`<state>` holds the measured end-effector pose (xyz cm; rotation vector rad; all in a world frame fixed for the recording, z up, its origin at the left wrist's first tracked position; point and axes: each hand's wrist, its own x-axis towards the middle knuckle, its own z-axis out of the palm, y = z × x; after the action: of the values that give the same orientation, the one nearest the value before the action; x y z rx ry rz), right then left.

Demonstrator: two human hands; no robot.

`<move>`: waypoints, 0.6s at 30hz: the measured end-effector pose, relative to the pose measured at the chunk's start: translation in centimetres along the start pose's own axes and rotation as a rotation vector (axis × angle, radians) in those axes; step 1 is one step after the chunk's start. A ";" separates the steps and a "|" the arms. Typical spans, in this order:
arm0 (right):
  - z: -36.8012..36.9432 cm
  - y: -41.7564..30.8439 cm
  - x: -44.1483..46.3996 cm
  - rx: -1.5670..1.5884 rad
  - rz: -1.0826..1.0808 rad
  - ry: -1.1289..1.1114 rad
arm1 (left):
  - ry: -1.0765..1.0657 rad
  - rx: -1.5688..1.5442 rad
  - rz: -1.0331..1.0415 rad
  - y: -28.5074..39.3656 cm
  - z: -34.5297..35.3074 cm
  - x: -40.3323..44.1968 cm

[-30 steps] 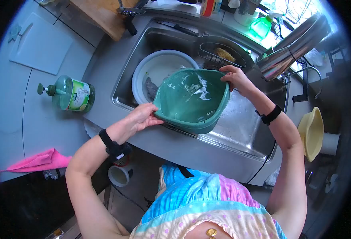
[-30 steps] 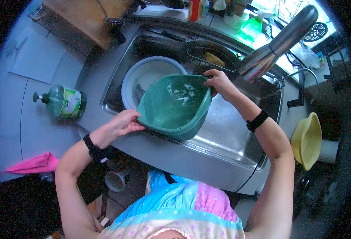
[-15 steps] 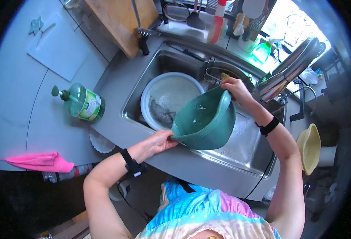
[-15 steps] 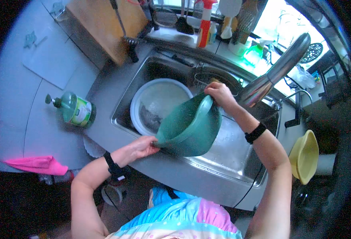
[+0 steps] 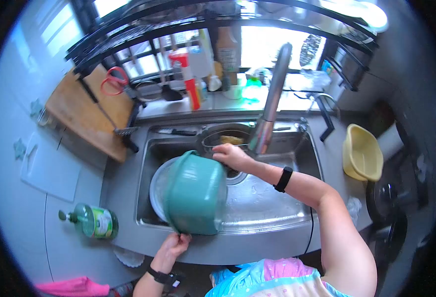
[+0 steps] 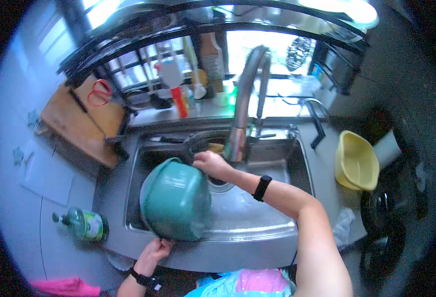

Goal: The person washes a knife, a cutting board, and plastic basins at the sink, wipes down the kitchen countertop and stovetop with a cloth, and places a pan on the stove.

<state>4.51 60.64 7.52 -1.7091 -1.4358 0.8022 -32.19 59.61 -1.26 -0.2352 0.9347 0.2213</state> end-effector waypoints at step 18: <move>-4.5 -1.5 -30.2 -0.263 0.150 0.043 | -0.374 -0.418 -0.143 -2.7 3.1 -3.6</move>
<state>2.27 30.33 11.08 -2.0405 -1.4477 0.6730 -31.09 57.62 3.75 -0.6215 0.4902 0.3152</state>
